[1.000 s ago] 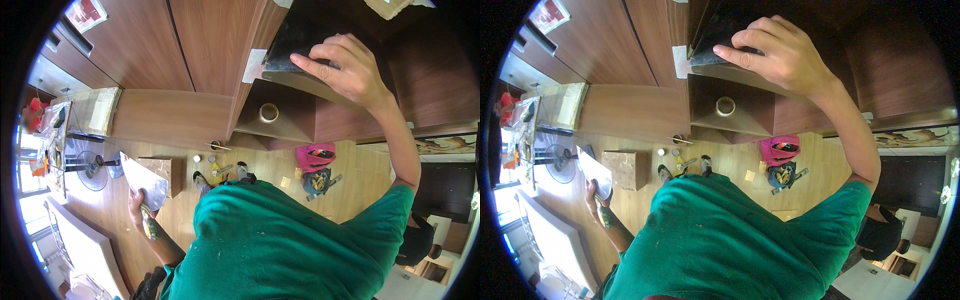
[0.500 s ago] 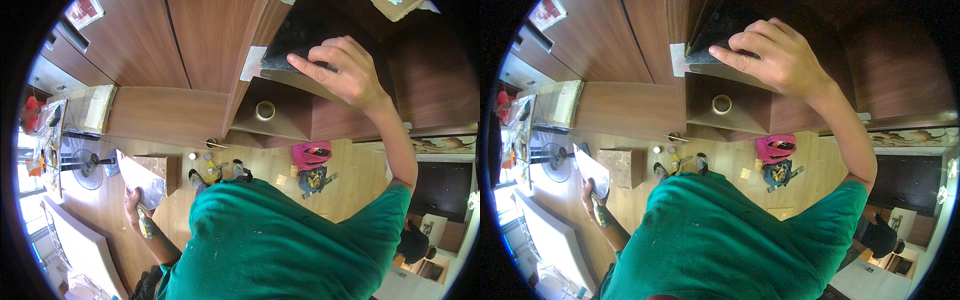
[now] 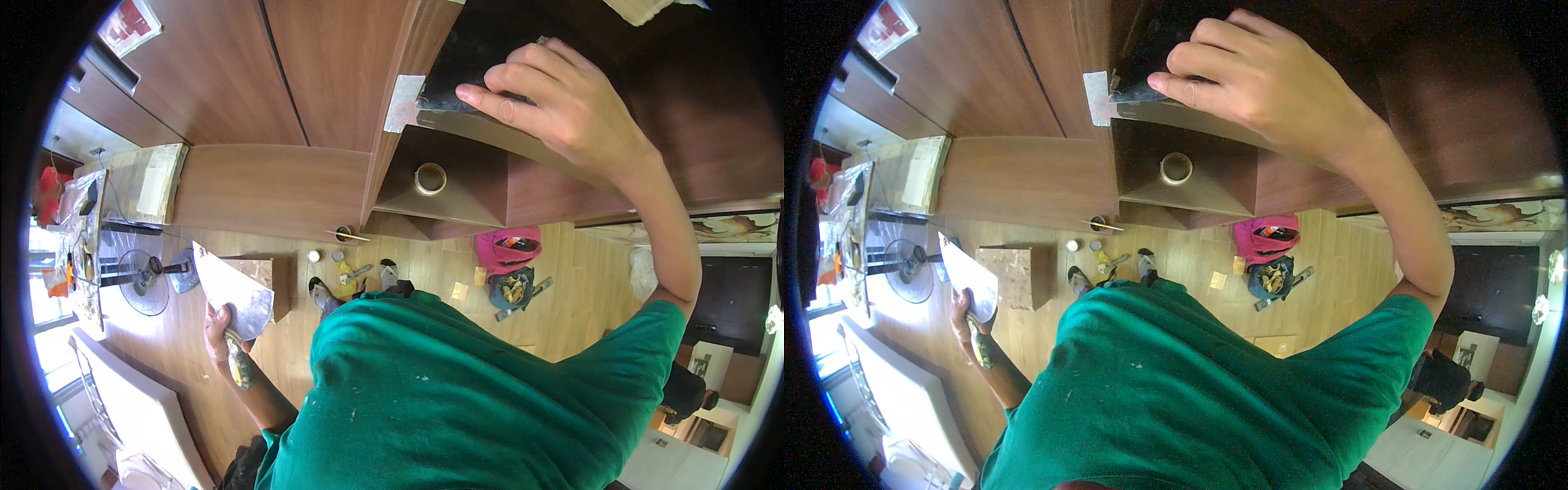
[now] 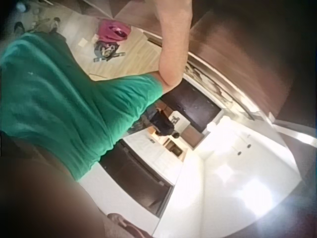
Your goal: The person scrapes a surface with a putty knife and then sands a wooden cabinet edge with a sanding block. The person moves between a restroom and a room with wooden cabinets, performing scraping and sanding actions on different surfaces.
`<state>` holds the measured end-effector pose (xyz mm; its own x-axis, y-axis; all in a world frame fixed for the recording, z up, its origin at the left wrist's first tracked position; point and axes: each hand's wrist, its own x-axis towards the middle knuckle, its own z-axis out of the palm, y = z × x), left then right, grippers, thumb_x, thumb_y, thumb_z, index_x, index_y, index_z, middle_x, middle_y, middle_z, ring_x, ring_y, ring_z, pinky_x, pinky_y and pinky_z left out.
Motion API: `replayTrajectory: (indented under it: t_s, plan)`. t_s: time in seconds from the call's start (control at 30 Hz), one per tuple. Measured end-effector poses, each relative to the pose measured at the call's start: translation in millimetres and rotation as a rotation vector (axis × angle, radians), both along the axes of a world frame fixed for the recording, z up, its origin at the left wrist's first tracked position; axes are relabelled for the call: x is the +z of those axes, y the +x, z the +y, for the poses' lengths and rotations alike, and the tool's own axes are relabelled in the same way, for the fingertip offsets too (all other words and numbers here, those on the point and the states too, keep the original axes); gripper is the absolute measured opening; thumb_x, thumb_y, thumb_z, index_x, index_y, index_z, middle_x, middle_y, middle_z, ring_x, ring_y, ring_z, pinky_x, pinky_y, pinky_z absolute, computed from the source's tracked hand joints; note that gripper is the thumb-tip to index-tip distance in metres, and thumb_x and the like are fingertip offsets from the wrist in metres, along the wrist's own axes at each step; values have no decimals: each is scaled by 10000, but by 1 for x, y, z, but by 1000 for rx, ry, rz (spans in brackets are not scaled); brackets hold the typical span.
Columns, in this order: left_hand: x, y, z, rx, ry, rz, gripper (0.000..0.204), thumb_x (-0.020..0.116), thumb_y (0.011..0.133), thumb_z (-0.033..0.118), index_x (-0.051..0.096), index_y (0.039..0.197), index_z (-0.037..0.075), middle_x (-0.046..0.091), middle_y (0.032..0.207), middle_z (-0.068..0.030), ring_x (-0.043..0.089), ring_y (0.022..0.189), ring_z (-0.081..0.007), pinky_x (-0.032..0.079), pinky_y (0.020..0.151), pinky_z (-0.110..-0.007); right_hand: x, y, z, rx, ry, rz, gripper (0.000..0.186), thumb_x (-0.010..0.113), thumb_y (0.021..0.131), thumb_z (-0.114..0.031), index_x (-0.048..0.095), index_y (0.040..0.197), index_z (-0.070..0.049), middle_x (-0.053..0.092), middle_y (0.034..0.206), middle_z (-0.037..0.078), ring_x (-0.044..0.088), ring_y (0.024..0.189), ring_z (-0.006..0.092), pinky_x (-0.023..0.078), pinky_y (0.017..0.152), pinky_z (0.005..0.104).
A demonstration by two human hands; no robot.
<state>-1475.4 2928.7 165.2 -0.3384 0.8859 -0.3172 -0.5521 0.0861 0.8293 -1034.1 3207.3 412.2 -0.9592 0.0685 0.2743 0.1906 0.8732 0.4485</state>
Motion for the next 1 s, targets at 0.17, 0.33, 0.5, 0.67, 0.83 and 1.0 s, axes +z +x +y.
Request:
replayTrajectory:
  t_s: [0.17, 0.33, 0.5, 0.67, 0.83, 1.0]
  plan:
    - [6, 5, 5, -57, 63, -59, 563, 712, 938, 197, 429, 1357, -52, 675, 898, -204, 592, 386, -209, 470, 280, -264, 14, 2, -4, -20, 54, -27, 467, 718, 709, -108, 778, 1173, -125, 628, 987, 21, 614, 935, 224, 516, 834, 375]
    - [4, 2, 1, -7, -10, 20, 575, 717, 933, 202, 424, 1355, -57, 673, 888, -200, 579, 378, -202, 466, 280, -263, 11, 8, -8, -52, -21, 93, 462, 728, 698, -67, 801, 1149, -133, 624, 954, 25, 610, 910, 235, 508, 807, 376]
    - [-5, -12, -4, -160, 45, 19, 612, 714, 943, 253, 444, 1421, -18, 669, 1067, -153, 669, 778, -223, 550, 657, -323, 2, 4, -1, -20, -66, 153, 496, 729, 700, -29, 799, 1180, -135, 623, 944, 30, 603, 888, 245, 511, 762, 368]
    - [-10, -18, -6, -322, 137, -162, 619, 721, 938, 242, 462, 1445, -1, 674, 1147, -136, 723, 951, -239, 607, 801, -340, -1, -3, 1, -27, -92, 155, 500, 735, 719, -8, 796, 1193, -156, 628, 957, 27, 600, 898, 240, 512, 747, 360]
    - [-9, 3, -7, -86, 45, -52, 599, 743, 912, 204, 434, 1363, -42, 676, 953, -193, 620, 489, -217, 504, 364, -283, -1, -6, -2, -52, -82, 119, 480, 733, 729, -11, 792, 1182, -162, 628, 975, 20, 595, 929, 226, 506, 781, 358]
    - [-3, 10, 1, -110, 46, -125, 577, 750, 900, 184, 448, 1332, -50, 680, 890, -193, 609, 403, -226, 498, 288, -279, 9, -1, -6, -53, -32, 41, 475, 724, 722, -10, 790, 1172, -149, 625, 978, 21, 594, 941, 231, 494, 836, 372]
